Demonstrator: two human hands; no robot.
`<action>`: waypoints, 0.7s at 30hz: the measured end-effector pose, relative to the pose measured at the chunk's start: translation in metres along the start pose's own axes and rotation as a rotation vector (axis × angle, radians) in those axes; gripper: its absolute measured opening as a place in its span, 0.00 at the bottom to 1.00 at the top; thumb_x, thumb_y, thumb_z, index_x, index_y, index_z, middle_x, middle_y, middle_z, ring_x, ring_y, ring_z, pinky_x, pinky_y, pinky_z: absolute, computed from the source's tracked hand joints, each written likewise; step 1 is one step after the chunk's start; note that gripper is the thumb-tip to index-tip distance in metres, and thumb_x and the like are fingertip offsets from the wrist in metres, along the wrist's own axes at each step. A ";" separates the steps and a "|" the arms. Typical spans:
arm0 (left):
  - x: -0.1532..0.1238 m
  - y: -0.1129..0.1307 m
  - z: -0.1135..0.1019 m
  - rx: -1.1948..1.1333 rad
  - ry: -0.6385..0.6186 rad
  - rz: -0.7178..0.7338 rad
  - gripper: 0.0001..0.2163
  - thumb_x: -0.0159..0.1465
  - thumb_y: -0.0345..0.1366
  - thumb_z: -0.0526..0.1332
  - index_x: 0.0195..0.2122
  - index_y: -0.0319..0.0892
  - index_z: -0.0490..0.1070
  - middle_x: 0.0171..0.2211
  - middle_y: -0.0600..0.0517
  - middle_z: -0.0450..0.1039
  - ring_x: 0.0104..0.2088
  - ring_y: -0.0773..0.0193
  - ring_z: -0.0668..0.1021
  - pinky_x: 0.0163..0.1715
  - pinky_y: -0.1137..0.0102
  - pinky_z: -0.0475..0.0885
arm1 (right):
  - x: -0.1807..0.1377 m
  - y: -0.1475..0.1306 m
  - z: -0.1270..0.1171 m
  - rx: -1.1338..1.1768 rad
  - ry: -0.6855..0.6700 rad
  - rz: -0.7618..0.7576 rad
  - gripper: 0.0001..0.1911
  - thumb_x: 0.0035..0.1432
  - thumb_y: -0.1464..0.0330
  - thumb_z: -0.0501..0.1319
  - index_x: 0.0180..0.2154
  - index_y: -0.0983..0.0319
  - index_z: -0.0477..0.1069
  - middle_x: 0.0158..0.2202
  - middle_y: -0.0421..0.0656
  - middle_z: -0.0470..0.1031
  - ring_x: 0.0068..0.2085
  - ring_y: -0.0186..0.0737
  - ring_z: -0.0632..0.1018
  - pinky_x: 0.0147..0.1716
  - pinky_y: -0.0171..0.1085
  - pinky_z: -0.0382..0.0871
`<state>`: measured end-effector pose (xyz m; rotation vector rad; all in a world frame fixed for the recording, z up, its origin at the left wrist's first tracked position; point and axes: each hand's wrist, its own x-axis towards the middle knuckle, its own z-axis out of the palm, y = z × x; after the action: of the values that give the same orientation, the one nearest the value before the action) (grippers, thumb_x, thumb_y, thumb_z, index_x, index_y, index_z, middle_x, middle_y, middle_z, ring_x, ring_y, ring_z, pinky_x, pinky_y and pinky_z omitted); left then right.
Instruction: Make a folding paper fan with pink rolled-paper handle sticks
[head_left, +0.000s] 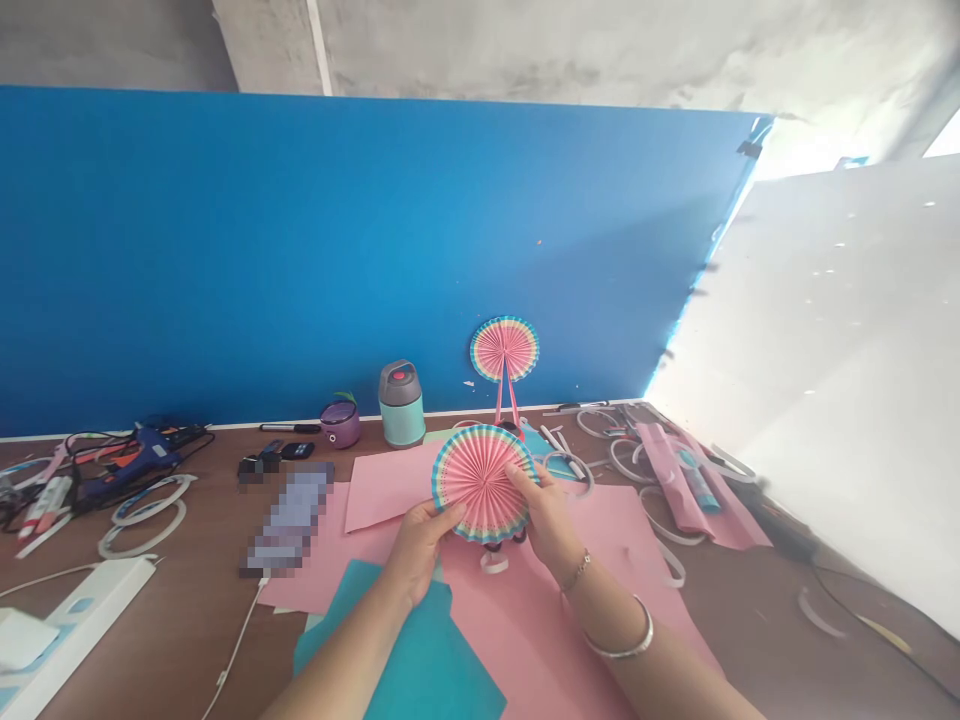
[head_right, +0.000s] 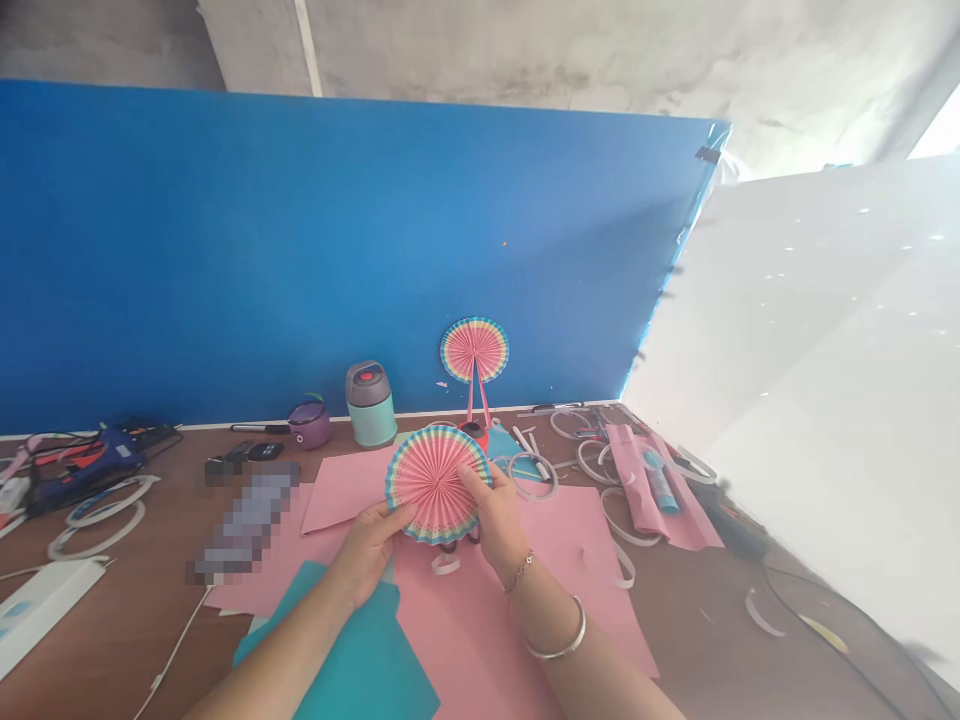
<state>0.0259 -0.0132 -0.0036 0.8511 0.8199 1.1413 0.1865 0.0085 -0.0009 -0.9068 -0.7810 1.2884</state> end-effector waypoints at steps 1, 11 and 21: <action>0.000 0.000 0.001 -0.009 -0.003 -0.001 0.15 0.49 0.41 0.70 0.34 0.36 0.79 0.31 0.45 0.80 0.34 0.56 0.78 0.41 0.64 0.68 | 0.000 0.000 0.000 -0.005 0.003 -0.001 0.17 0.46 0.59 0.69 0.34 0.62 0.71 0.28 0.40 0.77 0.24 0.37 0.73 0.22 0.34 0.64; 0.001 -0.003 -0.001 -0.018 -0.018 -0.001 0.16 0.49 0.41 0.70 0.36 0.37 0.79 0.33 0.44 0.80 0.36 0.55 0.78 0.41 0.64 0.68 | -0.002 0.001 0.003 0.005 -0.021 -0.044 0.18 0.48 0.58 0.67 0.38 0.61 0.71 0.35 0.43 0.78 0.34 0.44 0.77 0.27 0.37 0.69; 0.001 -0.007 0.000 0.042 0.037 0.034 0.17 0.47 0.41 0.71 0.37 0.38 0.79 0.33 0.45 0.80 0.36 0.56 0.78 0.40 0.65 0.68 | -0.002 0.003 0.003 0.034 -0.035 -0.050 0.17 0.48 0.58 0.67 0.38 0.60 0.71 0.36 0.44 0.78 0.36 0.45 0.78 0.31 0.38 0.70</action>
<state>0.0287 -0.0133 -0.0098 0.8836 0.8655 1.1764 0.1828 0.0073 -0.0022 -0.8344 -0.8020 1.2729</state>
